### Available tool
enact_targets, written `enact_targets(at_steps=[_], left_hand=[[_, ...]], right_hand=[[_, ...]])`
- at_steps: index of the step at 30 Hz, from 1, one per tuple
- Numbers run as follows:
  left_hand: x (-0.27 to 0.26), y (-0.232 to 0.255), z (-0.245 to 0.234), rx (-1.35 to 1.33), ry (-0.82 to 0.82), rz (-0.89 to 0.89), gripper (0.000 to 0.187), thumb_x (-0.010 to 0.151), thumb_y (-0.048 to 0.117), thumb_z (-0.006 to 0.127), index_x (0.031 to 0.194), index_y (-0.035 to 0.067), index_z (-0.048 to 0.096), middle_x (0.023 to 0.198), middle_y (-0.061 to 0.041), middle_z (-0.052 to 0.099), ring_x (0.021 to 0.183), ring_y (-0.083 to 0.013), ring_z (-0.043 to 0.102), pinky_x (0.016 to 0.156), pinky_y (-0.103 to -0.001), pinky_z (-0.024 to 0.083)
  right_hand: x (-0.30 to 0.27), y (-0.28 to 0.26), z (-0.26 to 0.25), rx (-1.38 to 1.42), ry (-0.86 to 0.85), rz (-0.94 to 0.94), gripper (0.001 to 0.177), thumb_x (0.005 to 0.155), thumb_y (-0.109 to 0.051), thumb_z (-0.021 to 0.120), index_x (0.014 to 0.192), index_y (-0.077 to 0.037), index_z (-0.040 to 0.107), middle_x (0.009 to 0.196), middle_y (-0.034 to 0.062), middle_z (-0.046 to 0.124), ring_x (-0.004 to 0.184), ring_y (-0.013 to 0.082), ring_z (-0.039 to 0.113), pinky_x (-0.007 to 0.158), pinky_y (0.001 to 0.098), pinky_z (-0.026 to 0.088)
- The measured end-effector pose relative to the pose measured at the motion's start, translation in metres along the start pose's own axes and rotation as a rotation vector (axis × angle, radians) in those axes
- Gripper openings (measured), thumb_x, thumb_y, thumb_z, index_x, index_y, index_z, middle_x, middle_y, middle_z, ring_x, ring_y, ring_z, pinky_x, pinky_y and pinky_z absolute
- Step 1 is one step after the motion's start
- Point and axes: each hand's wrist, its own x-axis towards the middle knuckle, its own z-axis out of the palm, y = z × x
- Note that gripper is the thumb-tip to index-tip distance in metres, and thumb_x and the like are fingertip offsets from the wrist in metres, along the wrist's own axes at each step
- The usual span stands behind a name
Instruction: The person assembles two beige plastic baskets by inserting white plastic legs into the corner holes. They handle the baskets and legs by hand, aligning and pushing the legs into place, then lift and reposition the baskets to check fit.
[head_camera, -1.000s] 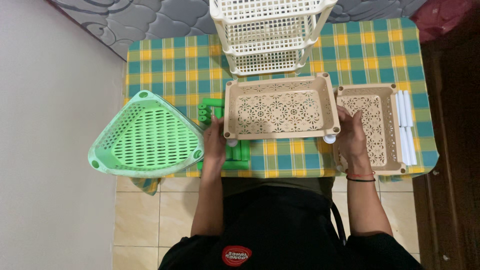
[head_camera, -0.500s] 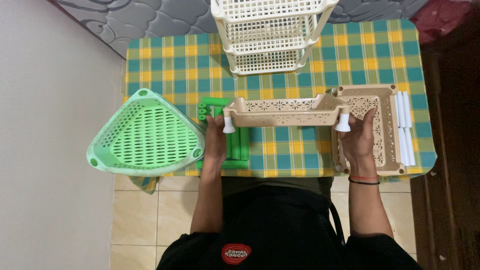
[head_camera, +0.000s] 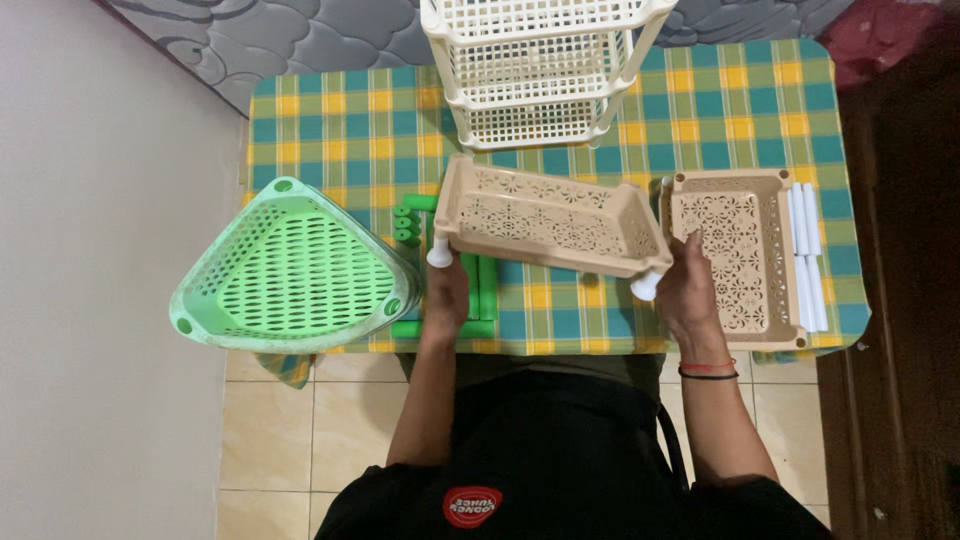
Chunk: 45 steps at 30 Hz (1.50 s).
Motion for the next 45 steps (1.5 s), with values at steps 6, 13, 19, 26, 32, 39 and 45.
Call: enact_targets(at_steps=[6,13,19,26,32,39,45], left_hand=[[-0.015,-0.027,0.017,-0.186,0.191,-0.124,0.099,0.078,0.011,0.09,0.157,0.009,0.031,0.156,-0.007,0.043,0.149,-0.0281,0.04,0.126,-0.049,0.033],[-0.013,-0.034,0.024,-0.374,0.343,-0.234,0.075,0.089,-0.002,0.075,0.152,0.006,0.037,0.144,-0.013,0.051,0.137,-0.0303,0.051,0.117,-0.049,0.043],[-0.002,-0.028,0.034,-0.469,0.401,-0.278,0.062,0.099,0.012,0.069,0.151,0.009,0.035,0.14,-0.011,0.053,0.132,-0.029,0.053,0.113,-0.053,0.046],[-0.009,-0.022,0.057,-0.323,0.445,-0.373,0.064,0.104,0.027,0.06,0.157,0.017,0.026,0.142,-0.007,0.051,0.131,-0.0235,0.051,0.113,-0.046,0.046],[-0.009,-0.009,0.06,-0.092,0.449,-0.396,0.065,0.11,0.047,0.046,0.159,0.008,0.027,0.142,-0.014,0.055,0.126,-0.0259,0.058,0.104,-0.044,0.051],[0.011,0.003,0.061,-0.195,0.505,-0.52,0.071,0.102,0.051,0.048,0.157,0.013,0.024,0.144,-0.014,0.05,0.128,-0.0285,0.057,0.102,-0.047,0.055],[0.025,0.005,0.063,-0.187,0.489,-0.595,0.073,0.101,0.053,0.047,0.156,0.012,0.023,0.144,-0.02,0.047,0.131,-0.0347,0.055,0.102,-0.053,0.058]], right_hand=[[-0.005,0.026,0.005,0.084,0.153,0.046,0.043,0.101,-0.039,0.063,0.12,-0.001,0.065,0.105,0.0027,0.069,0.1,0.0137,0.064,0.086,0.0327,0.053],[-0.009,0.046,0.006,0.155,0.098,0.072,0.015,0.102,-0.011,0.072,0.112,-0.007,0.061,0.102,0.0059,0.066,0.099,0.0162,0.061,0.093,0.0378,0.053],[-0.016,0.04,0.021,0.138,0.076,0.122,0.043,0.092,-0.002,0.066,0.129,-0.008,0.046,0.124,0.0139,0.066,0.115,0.024,0.064,0.101,0.0455,0.053],[-0.03,0.044,0.035,0.06,0.083,0.179,0.093,0.077,0.004,0.071,0.147,-0.016,0.013,0.142,0.0254,0.046,0.123,0.0335,0.058,0.102,0.0562,0.053],[-0.039,0.052,0.018,-0.452,0.064,0.027,0.113,0.088,-0.013,0.084,0.165,-0.008,0.002,0.157,0.0302,0.03,0.143,0.0387,0.038,0.112,0.0508,0.041],[-0.041,0.032,0.008,-0.838,0.076,0.114,0.081,0.087,-0.042,0.077,0.15,-0.003,0.046,0.128,0.0161,0.05,0.097,0.0239,0.06,0.079,0.0346,0.055],[-0.038,0.019,0.014,-0.892,0.053,-0.097,0.064,0.091,-0.029,0.074,0.145,-0.003,0.054,0.129,0.0169,0.048,0.093,0.0239,0.056,0.075,0.0338,0.055]])
